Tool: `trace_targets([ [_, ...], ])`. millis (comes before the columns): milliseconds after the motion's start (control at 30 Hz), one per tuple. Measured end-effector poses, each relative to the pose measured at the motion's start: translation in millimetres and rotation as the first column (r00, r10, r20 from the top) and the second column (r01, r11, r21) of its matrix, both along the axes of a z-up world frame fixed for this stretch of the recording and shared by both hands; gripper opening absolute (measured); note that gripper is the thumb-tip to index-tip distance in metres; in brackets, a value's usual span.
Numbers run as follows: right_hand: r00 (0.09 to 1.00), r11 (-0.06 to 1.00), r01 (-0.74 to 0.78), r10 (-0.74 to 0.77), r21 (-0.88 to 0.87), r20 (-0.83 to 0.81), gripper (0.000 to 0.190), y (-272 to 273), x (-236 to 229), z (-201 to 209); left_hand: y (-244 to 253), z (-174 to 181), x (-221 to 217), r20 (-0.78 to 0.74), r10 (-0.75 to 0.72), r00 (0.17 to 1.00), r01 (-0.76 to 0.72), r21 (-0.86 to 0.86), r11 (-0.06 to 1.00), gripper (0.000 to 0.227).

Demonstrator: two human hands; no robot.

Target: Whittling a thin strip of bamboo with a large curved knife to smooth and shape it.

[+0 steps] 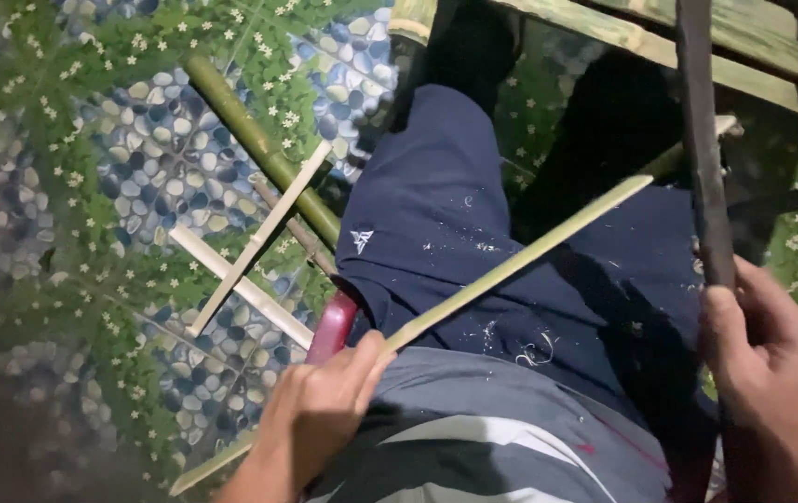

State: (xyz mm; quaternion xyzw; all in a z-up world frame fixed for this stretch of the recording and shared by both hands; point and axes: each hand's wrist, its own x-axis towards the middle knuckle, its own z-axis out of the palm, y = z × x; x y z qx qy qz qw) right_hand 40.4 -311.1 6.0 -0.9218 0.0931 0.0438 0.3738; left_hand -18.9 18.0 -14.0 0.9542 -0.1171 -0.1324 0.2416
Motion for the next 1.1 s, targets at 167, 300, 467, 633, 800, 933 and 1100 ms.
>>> trace_targets([
  [167,0.970,0.978,-0.209,0.204,-0.020,-0.135,0.041,16,-28,-17,-5,4,4,-0.155,0.072,0.985,-0.078,-0.033,0.996,0.012],
  [300,0.876,0.876,-0.471,0.478,0.106,-0.059,0.050,40,-34,-1,-4,3,6,0.045,0.013,0.999,-0.013,0.016,1.000,0.018],
  [467,0.936,0.934,-0.347,0.350,-0.086,0.023,0.057,20,-15,9,6,-6,3,0.181,-0.064,0.981,0.071,-0.031,0.997,0.015],
  [633,0.995,0.992,0.091,-0.086,0.090,-0.058,0.051,21,2,26,6,6,-3,0.030,0.019,0.999,-0.019,-0.015,1.000,0.008],
  [800,1.000,1.000,-0.006,0.006,0.004,-0.011,0.056,5,-24,-1,1,13,7,-0.577,0.217,0.787,-0.219,0.068,0.973,0.021],
  [933,0.939,0.951,-0.308,0.298,-0.035,-0.173,0.061,28,-38,7,0,12,8,-0.289,0.070,0.955,-0.065,0.025,0.998,0.014],
  [1100,0.890,0.895,-0.444,0.438,-0.027,-0.123,0.065,22,-35,1,-2,14,11,-0.470,0.014,0.883,-0.013,0.006,1.000,0.020],
])
